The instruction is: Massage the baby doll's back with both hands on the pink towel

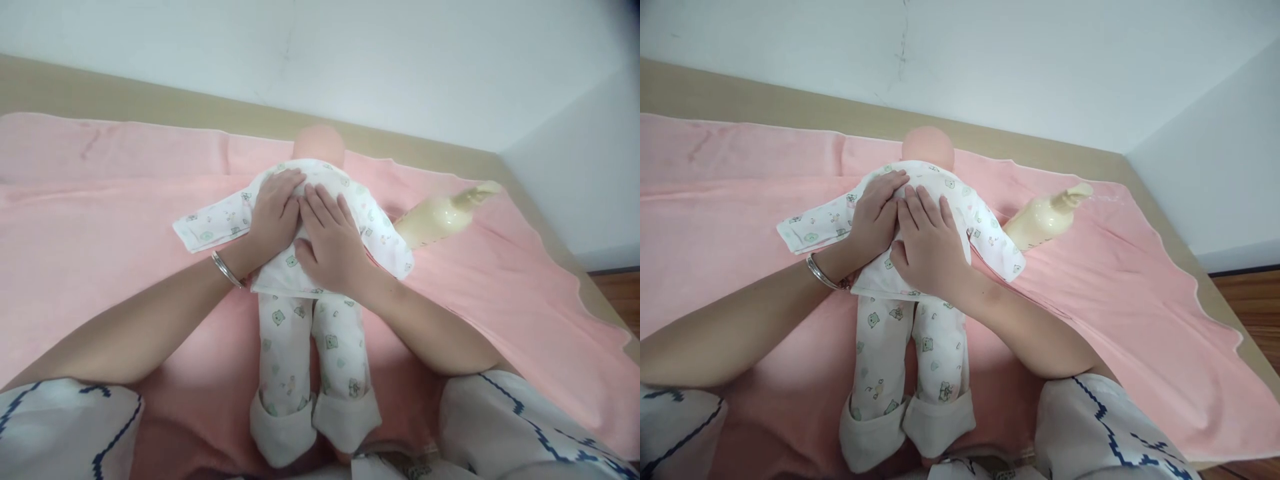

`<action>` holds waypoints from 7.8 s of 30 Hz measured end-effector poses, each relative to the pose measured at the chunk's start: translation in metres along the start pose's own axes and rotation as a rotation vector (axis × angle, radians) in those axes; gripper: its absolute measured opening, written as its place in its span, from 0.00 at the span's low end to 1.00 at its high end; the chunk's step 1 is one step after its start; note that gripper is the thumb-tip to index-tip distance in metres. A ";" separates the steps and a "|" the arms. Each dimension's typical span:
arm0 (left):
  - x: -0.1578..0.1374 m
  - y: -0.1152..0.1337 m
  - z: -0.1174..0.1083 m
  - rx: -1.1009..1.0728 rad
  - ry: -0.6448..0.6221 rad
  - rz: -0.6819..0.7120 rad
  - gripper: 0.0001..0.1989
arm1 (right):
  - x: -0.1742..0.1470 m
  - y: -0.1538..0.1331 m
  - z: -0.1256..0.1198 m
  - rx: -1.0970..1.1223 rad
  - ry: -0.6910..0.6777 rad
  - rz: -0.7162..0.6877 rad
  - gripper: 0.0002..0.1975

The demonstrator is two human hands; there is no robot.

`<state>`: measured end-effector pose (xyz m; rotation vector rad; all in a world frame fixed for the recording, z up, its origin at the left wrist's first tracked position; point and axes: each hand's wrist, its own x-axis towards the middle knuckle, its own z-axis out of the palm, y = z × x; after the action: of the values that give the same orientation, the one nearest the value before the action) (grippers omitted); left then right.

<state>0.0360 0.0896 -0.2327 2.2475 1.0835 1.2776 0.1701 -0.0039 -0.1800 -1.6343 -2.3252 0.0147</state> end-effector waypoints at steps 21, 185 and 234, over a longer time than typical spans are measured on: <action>0.000 0.005 -0.002 0.024 0.012 -0.030 0.22 | 0.016 0.027 0.000 0.090 0.021 0.034 0.27; 0.004 -0.003 -0.002 0.086 -0.107 -0.082 0.24 | 0.015 0.028 0.003 0.113 0.021 0.061 0.30; -0.004 0.053 -0.007 0.150 -0.285 -0.126 0.31 | 0.022 0.051 0.018 0.217 0.185 0.091 0.27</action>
<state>0.0533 0.0515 -0.1987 2.3368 1.2220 0.8196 0.2057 0.0369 -0.2007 -1.5617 -2.0341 0.1256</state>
